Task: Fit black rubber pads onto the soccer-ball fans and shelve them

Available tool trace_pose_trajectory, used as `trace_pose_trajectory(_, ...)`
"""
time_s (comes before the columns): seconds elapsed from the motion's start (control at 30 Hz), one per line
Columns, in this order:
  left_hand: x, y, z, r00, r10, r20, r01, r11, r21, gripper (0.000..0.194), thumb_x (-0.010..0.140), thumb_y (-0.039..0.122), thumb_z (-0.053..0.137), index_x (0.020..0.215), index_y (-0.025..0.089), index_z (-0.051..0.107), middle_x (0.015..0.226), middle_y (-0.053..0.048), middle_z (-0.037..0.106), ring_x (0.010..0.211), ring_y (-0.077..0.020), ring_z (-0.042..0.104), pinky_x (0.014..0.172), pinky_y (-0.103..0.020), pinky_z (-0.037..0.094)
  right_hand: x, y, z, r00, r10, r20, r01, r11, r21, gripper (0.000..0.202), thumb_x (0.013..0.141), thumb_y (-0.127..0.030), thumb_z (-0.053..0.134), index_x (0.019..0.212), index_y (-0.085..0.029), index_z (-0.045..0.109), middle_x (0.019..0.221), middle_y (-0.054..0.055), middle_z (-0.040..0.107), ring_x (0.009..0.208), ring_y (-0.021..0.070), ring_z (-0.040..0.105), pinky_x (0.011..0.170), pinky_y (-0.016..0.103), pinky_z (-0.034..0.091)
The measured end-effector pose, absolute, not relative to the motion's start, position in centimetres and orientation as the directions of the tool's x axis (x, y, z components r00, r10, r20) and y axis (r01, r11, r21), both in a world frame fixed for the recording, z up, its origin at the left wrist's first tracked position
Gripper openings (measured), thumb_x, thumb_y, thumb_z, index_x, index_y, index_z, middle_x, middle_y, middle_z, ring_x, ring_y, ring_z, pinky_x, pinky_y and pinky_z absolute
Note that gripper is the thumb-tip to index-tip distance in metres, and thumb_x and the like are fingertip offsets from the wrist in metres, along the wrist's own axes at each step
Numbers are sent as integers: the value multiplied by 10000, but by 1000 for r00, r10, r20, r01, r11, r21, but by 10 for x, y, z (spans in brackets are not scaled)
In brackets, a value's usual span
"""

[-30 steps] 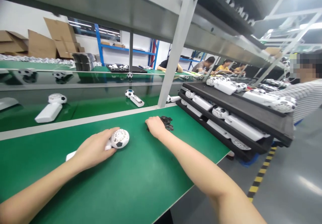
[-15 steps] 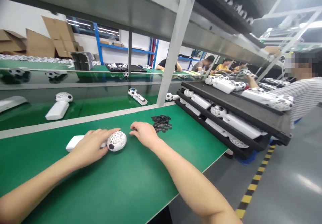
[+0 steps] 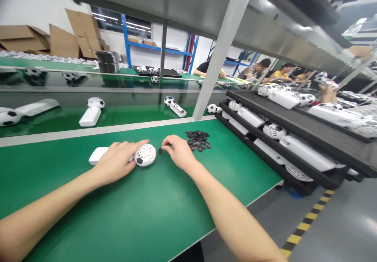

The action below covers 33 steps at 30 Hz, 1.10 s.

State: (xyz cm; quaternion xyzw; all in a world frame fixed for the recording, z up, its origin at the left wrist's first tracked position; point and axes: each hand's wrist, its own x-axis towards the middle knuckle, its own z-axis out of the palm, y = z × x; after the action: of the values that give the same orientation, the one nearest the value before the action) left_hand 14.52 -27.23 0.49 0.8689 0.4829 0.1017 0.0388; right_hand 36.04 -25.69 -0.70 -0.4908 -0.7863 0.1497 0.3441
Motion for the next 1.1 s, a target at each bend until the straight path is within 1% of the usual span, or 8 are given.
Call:
trace_pose_trajectory(0.17, 146, -270, 0, 518, 836, 179, 830, -542, 133, 551, 769, 151, 356, 1312, 244, 341, 1052, -48, 609, 922, -235, 515, 783, -367, 328, 351, -267, -4, -218, 913, 344, 498, 407, -765, 181, 761, -206, 577, 939, -195, 612, 879, 24, 645, 789, 130, 588, 759, 285, 466)
trace_pose_trajectory(0.33, 146, -269, -1, 512, 841, 176, 831, -537, 147, 555, 764, 153, 365, 1308, 259, 340, 1058, -36, 608, 918, -231, 517, 773, -362, 324, 348, -271, -2, -203, 930, 307, 389, 364, -846, 94, 766, -249, 579, 827, -180, 600, 811, 20, 632, 749, 135, 592, 731, 303, 481)
trace_pose_trajectory(0.47, 145, -270, 3, 510, 847, 148, 827, -531, 187, 568, 740, 200, 413, 1300, 269, 345, 1077, -32, 600, 950, -239, 513, 787, -364, 323, 346, -274, 0, -288, 872, 397, 415, 487, -769, 44, 767, -217, 591, 776, -201, 631, 850, 19, 593, 857, 137, 559, 830, 319, 439)
trace_pose_trajectory(0.57, 146, -272, 7, 517, 847, 122, 808, -530, 255, 627, 696, 411, 536, 1285, 289, 357, 1124, -30, 581, 971, -260, 506, 809, -377, 319, 342, -277, -2, -366, 840, 401, 431, 535, -727, 36, 751, -202, 614, 767, -216, 644, 944, 26, 547, 968, 147, 515, 922, 352, 378)
trace_pose_trajectory(0.7, 146, -272, 12, 494, 861, 125, 798, -506, 329, 619, 653, 629, 531, 1184, 323, 452, 1078, -1, 605, 932, -266, 516, 790, -385, 330, 343, -275, -3, -422, 842, 335, 367, 497, -787, 7, 750, -203, 620, 756, -199, 620, 1066, 36, 519, 1063, 156, 481, 967, 378, 340)
trace_pose_trajectory(0.87, 140, -266, 12, 592, 796, 125, 719, -592, 363, 655, 594, 651, 592, 1162, 346, 481, 1020, 16, 621, 926, -243, 515, 840, -388, 320, 356, -269, 2, -558, 796, 235, 321, 468, -823, 40, 749, -224, 628, 767, -190, 618, 1103, 42, 505, 1084, 160, 476, 979, 382, 330)
trace_pose_trajectory(0.97, 139, -266, 11, 625, 772, 118, 701, -621, 351, 648, 621, 628, 586, 1195, 352, 463, 1038, 0, 614, 981, -257, 494, 899, -427, 290, 356, -272, 3, -582, 767, 271, 308, 516, -800, 39, 736, -218, 642, 752, -194, 616, 1077, 34, 498, 1060, 154, 487, 979, 378, 333)
trace_pose_trajectory(1.1, 145, -272, 12, 605, 785, 136, 718, -611, 334, 621, 656, 624, 550, 1175, 289, 490, 1037, -39, 610, 977, -273, 504, 953, -497, 233, 349, -277, 2, -581, 743, 333, 286, 569, -771, 34, 741, -188, 633, 736, -193, 600, 1061, 29, 493, 1032, 147, 496, 958, 366, 355)
